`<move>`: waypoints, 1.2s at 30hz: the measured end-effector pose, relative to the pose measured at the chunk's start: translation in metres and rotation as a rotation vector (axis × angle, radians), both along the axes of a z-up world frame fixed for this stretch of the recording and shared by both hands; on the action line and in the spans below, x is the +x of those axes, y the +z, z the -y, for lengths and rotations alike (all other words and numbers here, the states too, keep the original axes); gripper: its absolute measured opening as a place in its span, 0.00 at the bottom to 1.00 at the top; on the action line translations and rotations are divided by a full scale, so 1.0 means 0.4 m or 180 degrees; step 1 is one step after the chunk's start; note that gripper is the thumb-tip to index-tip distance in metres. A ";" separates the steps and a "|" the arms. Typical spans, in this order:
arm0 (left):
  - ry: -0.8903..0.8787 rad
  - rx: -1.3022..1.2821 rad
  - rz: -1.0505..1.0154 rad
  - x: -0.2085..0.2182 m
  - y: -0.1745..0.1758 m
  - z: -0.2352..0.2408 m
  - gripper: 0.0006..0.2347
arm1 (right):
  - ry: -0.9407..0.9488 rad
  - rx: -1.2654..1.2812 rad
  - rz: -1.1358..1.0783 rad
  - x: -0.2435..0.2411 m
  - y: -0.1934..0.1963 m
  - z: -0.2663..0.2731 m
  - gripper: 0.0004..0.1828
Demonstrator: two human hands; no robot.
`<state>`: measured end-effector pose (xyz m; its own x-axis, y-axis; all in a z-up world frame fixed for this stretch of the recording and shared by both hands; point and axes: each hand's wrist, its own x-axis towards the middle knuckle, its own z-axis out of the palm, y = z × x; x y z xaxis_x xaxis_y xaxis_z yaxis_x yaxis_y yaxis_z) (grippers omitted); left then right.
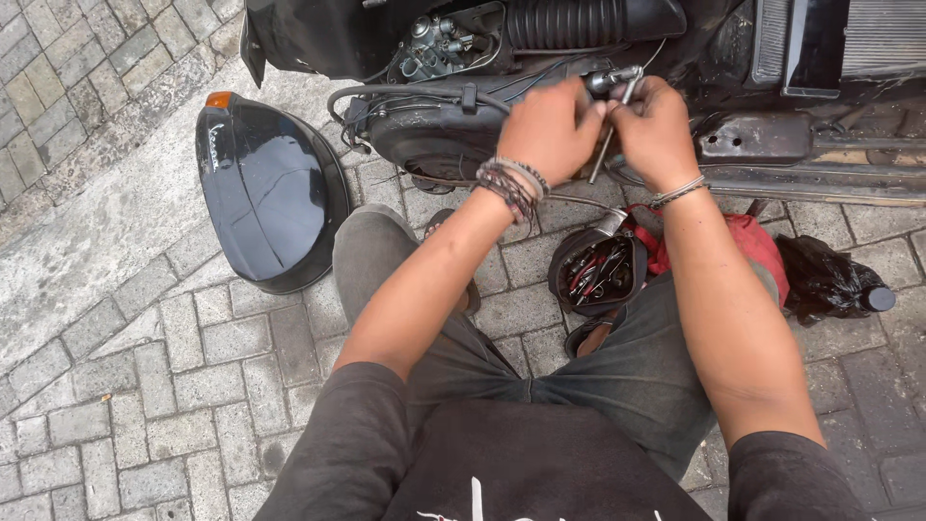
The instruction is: The person sits on the ground and works on the engine area of a motorcycle. They use a screwdriver to loosen a bolt, then switch to a ratchet wrench to continue loosening the bolt on the engine casing.
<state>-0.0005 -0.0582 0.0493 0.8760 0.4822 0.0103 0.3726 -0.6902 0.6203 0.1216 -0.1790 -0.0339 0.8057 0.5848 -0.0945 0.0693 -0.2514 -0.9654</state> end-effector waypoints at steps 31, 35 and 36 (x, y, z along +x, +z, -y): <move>-0.3727 -0.0704 0.0736 0.400 -0.281 -0.208 0.20 | 0.1574 -0.1510 0.4280 -0.222 0.231 -0.051 0.17; -0.3651 -0.0843 0.0534 0.398 -0.265 -0.218 0.21 | 0.3224 -0.2369 0.3414 -0.215 0.197 -0.146 0.20; -0.3610 -0.0903 0.0530 0.402 -0.274 -0.221 0.21 | 0.3354 -0.2895 0.3531 -0.193 0.159 -0.154 0.23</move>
